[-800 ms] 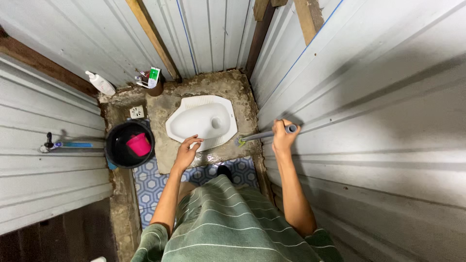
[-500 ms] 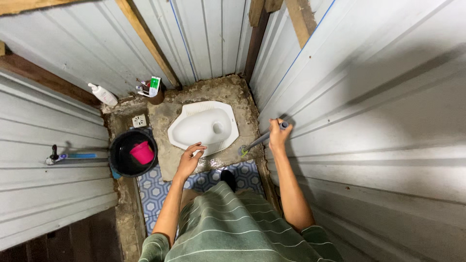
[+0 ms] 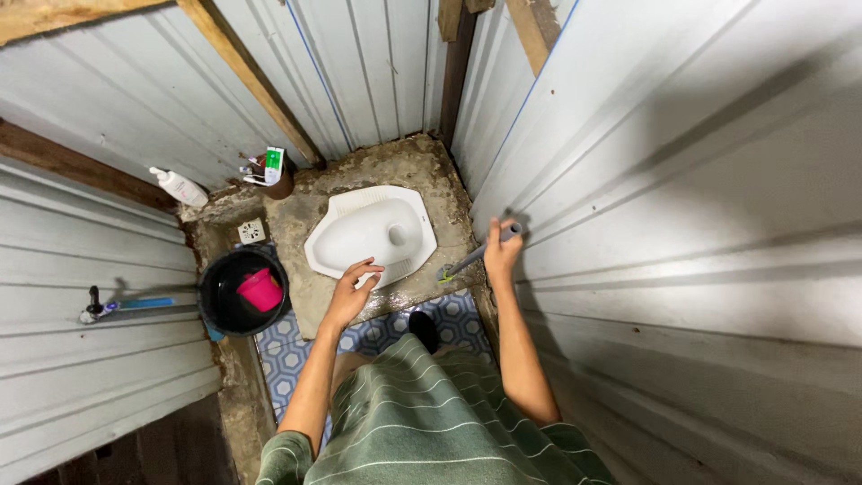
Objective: The person cleans a squat toilet by spraying a cleaning solution from a white bottle and scrubbing the bowl with a long-handled brush. The person repeatedly sprays and scrubs the interior surfaces of the toilet.
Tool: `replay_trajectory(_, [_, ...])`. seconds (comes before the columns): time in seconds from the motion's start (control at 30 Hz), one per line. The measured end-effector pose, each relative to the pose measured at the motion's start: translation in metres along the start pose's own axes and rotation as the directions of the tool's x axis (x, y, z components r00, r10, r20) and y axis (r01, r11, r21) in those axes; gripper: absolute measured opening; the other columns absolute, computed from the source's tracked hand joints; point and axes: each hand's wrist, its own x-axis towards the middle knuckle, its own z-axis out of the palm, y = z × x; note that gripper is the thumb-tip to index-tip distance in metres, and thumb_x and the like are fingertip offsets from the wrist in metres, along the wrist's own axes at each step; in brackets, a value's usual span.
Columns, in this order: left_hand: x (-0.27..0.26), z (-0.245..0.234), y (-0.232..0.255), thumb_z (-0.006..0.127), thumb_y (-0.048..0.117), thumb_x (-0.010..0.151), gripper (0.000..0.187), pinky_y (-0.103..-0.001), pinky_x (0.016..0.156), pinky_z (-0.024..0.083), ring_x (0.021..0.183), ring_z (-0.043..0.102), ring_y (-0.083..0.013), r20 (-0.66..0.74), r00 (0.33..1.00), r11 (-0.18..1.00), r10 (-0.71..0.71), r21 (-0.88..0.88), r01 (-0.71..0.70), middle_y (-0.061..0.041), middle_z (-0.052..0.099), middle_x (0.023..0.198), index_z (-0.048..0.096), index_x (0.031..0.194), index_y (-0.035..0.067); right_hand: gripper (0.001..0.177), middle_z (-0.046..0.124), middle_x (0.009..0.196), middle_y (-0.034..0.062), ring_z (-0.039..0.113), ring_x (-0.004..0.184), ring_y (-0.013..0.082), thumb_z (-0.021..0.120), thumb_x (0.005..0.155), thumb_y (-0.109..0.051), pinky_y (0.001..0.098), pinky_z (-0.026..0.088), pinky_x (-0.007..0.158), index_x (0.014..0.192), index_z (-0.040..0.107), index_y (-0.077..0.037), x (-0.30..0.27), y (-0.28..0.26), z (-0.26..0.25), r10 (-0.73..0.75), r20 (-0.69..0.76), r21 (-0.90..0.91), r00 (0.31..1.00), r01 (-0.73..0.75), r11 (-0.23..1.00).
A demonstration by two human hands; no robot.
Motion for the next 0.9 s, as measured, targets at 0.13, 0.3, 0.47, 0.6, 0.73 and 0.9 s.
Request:
replay_trajectory(0.13, [0.001,0.000,-0.001,0.067,0.022,0.092,0.024,-0.044,0.107,0.042,0.137,0.052,-0.0268,0.019,0.999,0.999,-0.036,0.026,0.036,-0.009,0.060,0.145,0.077,0.114,0.019,0.037,0.055,0.085,0.0117,0.054,0.077,0.0227,0.075,0.102,-0.023,0.0371,0.045,0.069,0.100,0.048,0.002,-0.007,-0.001,-0.015,-0.320,0.060,-0.316,0.945,0.322,0.892])
replay_trajectory(0.3, [0.007,0.008,0.002,0.069,0.022,0.090,0.026,-0.044,0.105,0.043,0.136,0.054,-0.0274,0.037,0.999,0.999,-0.024,0.034,0.023,-0.009,0.061,0.144,0.078,0.114,0.019,0.038,0.065,0.093,0.0173,0.065,0.084,0.0343,0.080,0.087,-0.023,0.0469,0.052,0.078,0.104,0.058,0.004,-0.019,-0.036,-0.028,-0.349,-0.011,-0.504,0.937,0.296,0.811])
replay_trajectory(0.47, [0.025,0.020,0.028,0.070,0.020,0.091,0.026,-0.042,0.113,0.040,0.135,0.055,-0.0288,0.075,0.993,0.995,0.088,0.037,-0.091,-0.011,0.061,0.144,0.077,0.116,0.016,0.039,0.065,0.081,0.0165,0.064,0.072,0.0324,0.084,0.085,-0.019,0.0444,0.051,0.070,0.103,0.060,0.006,-0.025,-0.065,-0.030,-0.345,-0.166,-0.503,0.924,0.222,0.835])
replay_trajectory(0.6, [0.031,0.029,0.057,0.069,0.019,0.090,0.027,-0.041,0.106,0.045,0.135,0.054,-0.0277,0.118,0.991,0.997,0.064,0.029,-0.068,-0.010,0.060,0.144,0.076,0.115,0.017,0.030,0.067,0.079,0.0140,0.067,0.066,0.0285,0.081,0.086,-0.014,0.0402,0.053,0.060,0.096,0.060,0.005,-0.022,-0.069,-0.032,-0.335,-0.240,-0.474,0.911,0.192,0.860])
replay_trajectory(0.73, [0.027,0.033,0.074,0.069,0.017,0.091,0.026,-0.042,0.111,0.044,0.136,0.055,-0.0286,0.124,0.976,0.984,0.179,-0.008,-0.180,-0.011,0.060,0.145,0.076,0.116,0.016,0.025,0.066,0.074,0.0162,0.065,0.061,0.0318,0.079,0.089,-0.012,0.0427,0.050,0.058,0.092,0.062,0.006,-0.024,-0.067,-0.030,-0.349,-0.263,-0.551,0.899,0.157,0.820])
replay_trajectory(0.9, [0.022,0.034,0.077,0.069,0.015,0.092,0.025,-0.043,0.112,0.042,0.136,0.055,-0.0290,0.125,0.974,0.981,0.189,0.017,-0.193,-0.011,0.062,0.144,0.077,0.116,0.014,0.021,0.066,0.069,0.0186,0.065,0.059,0.0362,0.073,0.092,-0.010,0.0461,0.050,0.058,0.095,0.065,0.009,-0.025,-0.075,-0.032,-0.355,-0.247,-0.604,0.902,0.143,0.784])
